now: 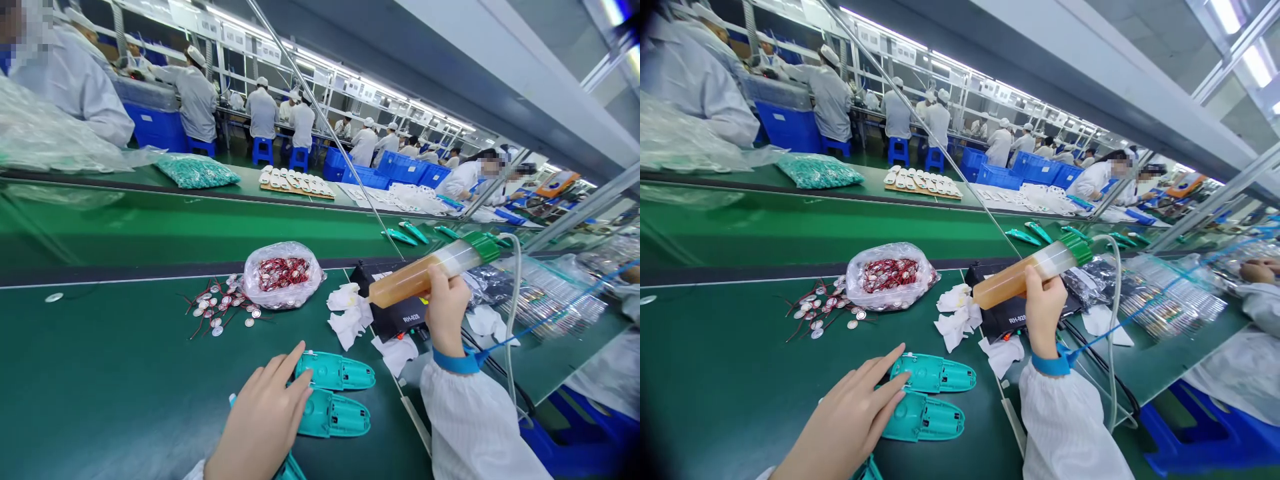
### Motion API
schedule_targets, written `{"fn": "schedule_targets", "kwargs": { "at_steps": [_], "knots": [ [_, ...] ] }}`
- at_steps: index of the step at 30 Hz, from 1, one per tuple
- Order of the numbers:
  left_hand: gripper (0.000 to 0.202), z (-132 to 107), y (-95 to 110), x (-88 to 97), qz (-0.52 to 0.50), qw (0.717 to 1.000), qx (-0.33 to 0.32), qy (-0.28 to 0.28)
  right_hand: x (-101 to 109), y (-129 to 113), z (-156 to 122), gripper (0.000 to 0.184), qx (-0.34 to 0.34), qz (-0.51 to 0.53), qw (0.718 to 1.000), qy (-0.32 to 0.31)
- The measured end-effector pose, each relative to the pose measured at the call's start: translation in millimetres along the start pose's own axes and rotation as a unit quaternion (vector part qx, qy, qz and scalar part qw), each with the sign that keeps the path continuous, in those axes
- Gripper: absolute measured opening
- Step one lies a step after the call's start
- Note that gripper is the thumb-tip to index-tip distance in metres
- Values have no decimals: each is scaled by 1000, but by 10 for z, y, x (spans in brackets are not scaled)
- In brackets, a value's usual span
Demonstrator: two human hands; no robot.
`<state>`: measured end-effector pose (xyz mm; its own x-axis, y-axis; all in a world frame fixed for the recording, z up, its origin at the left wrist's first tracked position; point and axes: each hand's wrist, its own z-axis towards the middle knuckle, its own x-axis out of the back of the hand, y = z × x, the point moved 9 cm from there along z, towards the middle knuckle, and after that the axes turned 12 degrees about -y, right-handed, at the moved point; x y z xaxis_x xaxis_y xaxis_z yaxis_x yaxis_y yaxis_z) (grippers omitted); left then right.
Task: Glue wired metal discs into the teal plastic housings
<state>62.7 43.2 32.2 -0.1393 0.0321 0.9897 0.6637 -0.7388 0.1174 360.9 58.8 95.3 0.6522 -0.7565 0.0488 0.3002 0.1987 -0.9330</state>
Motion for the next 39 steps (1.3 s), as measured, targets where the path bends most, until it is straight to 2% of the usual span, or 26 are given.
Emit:
{"fn": "schedule_targets", "kwargs": {
  "at_steps": [4, 9, 15, 22, 25, 28, 31, 33, 36, 39],
  "knots": [
    [36, 1, -9, 12, -4, 1000, 1, 11, -67, -125, -97, 35, 53, -75, 996, 8],
    [41, -6, 0, 30, 10, 999, -6, 30, -133, -184, -157, 34, 86, -143, 986, -5],
    [47, -17, 11, 52, 18, 998, -15, 52, -42, -299, -218, 34, 119, -192, 974, 30],
    [42, 11, 8, 36, 16, 999, -10, 32, 88, -314, -230, 33, 148, -192, 969, 48],
    [37, 18, -5, 27, 2, 1000, 2, 17, 175, -379, -263, 27, 170, -148, 972, 62],
    [33, 18, -14, 1, -21, 1000, 8, -4, 272, -549, -273, 19, 188, -52, 979, 64],
    [31, 14, -30, -36, -36, 999, 17, -20, 305, -698, -208, 27, 158, 82, 984, 8],
    [31, 11, -34, -55, -44, 998, 20, -28, 290, -749, -195, 27, 124, 185, 974, -29],
    [31, 11, -27, -52, -51, 998, 18, -32, 158, -777, -308, 22, 90, 239, 964, -70],
    [31, 10, -13, -9, -53, 998, 9, -19, -158, -696, -527, 22, 60, 261, 955, -129]
  ]
}}
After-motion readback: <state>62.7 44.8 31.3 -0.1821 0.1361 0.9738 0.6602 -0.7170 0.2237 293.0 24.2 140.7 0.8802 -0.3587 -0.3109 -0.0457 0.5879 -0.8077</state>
